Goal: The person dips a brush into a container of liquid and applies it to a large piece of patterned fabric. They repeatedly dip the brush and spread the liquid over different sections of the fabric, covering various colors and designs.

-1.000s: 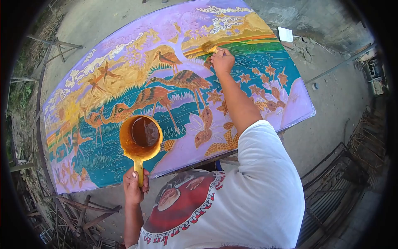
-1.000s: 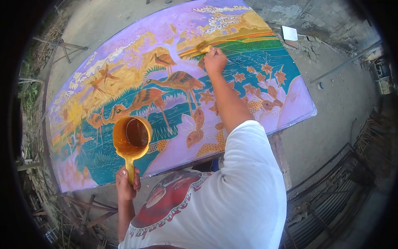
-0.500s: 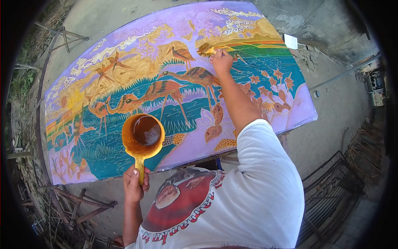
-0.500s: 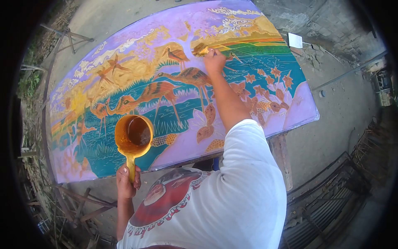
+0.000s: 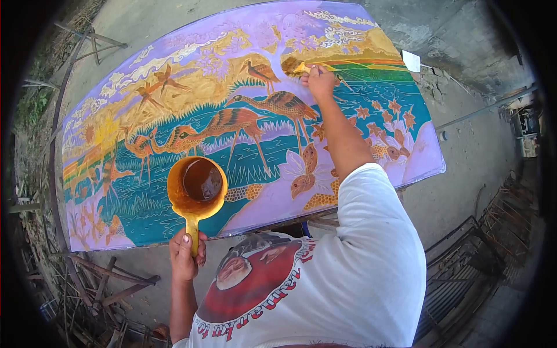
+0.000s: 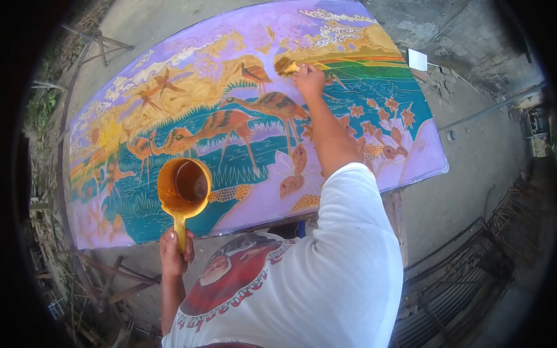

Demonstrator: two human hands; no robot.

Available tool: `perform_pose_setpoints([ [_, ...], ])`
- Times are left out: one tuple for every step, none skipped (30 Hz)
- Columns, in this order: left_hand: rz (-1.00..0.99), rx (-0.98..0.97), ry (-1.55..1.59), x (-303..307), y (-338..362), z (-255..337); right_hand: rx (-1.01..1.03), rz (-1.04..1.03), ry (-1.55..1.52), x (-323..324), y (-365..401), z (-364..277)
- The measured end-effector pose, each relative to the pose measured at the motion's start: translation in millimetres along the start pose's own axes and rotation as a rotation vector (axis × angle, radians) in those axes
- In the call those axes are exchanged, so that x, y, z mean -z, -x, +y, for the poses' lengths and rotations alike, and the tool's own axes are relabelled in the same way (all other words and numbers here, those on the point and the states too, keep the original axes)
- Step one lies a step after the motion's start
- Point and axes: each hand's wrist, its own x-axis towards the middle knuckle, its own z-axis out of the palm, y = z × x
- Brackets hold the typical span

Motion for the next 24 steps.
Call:
perform_pose_setpoints([
  [0.005, -0.002, 0.005, -0.5, -0.5, -0.6, -0.006, -0.014, 0.049, 5.0, 0.1, -4.7],
  [0.010, -0.005, 0.010, -0.9, -0.9, -1.1, -0.011, -0.028, 0.097, 9.1, 0.5, -9.1],
  [0.010, -0.005, 0.010, -1.0, -1.4, -0.8, -0.010, -0.029, 0.098, 11.9, 0.6, -12.4],
  [0.009, -0.006, 0.011, -1.5, -1.7, 0.0, -0.023, -0.003, 0.092, 14.2, 0.7, -15.9],
  [0.007, -0.008, 0.014, -2.7, -2.3, 0.4, -0.034, 0.023, 0.087, 15.5, 0.4, -19.4],
  [0.006, -0.007, 0.015, -3.4, -2.7, 0.5, -0.033, 0.024, 0.088, 13.6, -0.9, -16.7],
  [0.001, -0.012, 0.010, -3.7, -3.8, 0.6, -0.023, 0.036, -0.007, 8.4, -3.2, -10.2],
  [-0.005, -0.017, 0.003, -4.6, -5.3, 0.7, -0.013, 0.049, -0.103, 5.3, -5.4, -3.7],
  [-0.008, -0.018, 0.001, -5.8, -6.6, 0.3, -0.012, 0.052, -0.105, 3.8, -4.9, -1.2],
  [-0.010, -0.011, 0.004, -6.6, -8.1, 0.1, -0.007, 0.031, -0.092, 2.3, -4.7, 1.3],
  [-0.011, -0.001, 0.006, -7.2, -9.0, 0.7, -0.004, 0.010, -0.078, 2.5, -4.3, 3.9],
  [-0.013, 0.002, 0.003, -8.5, -9.3, 1.9, -0.007, 0.014, -0.079, 6.7, -2.1, 0.5],
  [-0.015, 0.000, 0.002, -10.3, -9.7, 3.2, -0.018, -0.007, 0.010, 13.7, -0.7, -5.6],
  [-0.016, -0.004, 0.002, -11.3, -10.3, 4.0, -0.027, -0.030, 0.099, 19.9, 0.5, -12.2],
  [-0.015, -0.003, 0.000, -11.5, -10.3, 3.7, -0.029, -0.030, 0.098, 30.7, -4.2, -11.4],
  [-0.015, -0.006, -0.001, -11.7, -10.7, 2.8, 0.088, 0.026, 0.190, 43.5, -13.0, -9.8],
  [-0.014, -0.008, -0.001, -12.0, -10.6, 1.9, 0.205, 0.080, 0.283, 51.0, -20.0, -6.1],
  [-0.011, -0.008, 0.000, -12.8, -10.2, 1.7, 0.206, 0.077, 0.283, 52.8, -19.0, -10.6],
  [-0.008, 0.000, 0.004, -13.9, -10.6, 2.4, 0.208, 0.153, 0.246, 55.4, -16.2, -19.7],
  [-0.005, 0.008, 0.007, -15.3, -11.4, 3.0, 0.211, 0.230, 0.210, 57.5, -12.7, -28.3],
  [-0.007, 0.008, 0.007, -16.9, -12.2, 3.5, 0.171, 0.209, 0.101, 51.8, -8.0, -31.2],
  [-0.010, 0.006, 0.006, -18.5, -12.8, 4.2, 0.170, 0.213, 0.102, 42.3, -4.8, -29.2],
  [-0.013, 0.004, 0.004, -20.1, -13.6, 4.5, 0.090, 0.141, 0.009, 31.4, -0.7, -26.3],
  [-0.020, 0.005, 0.001, -21.2, -14.7, 4.2, 0.010, 0.070, -0.084, 24.5, 2.2, -23.3],
])
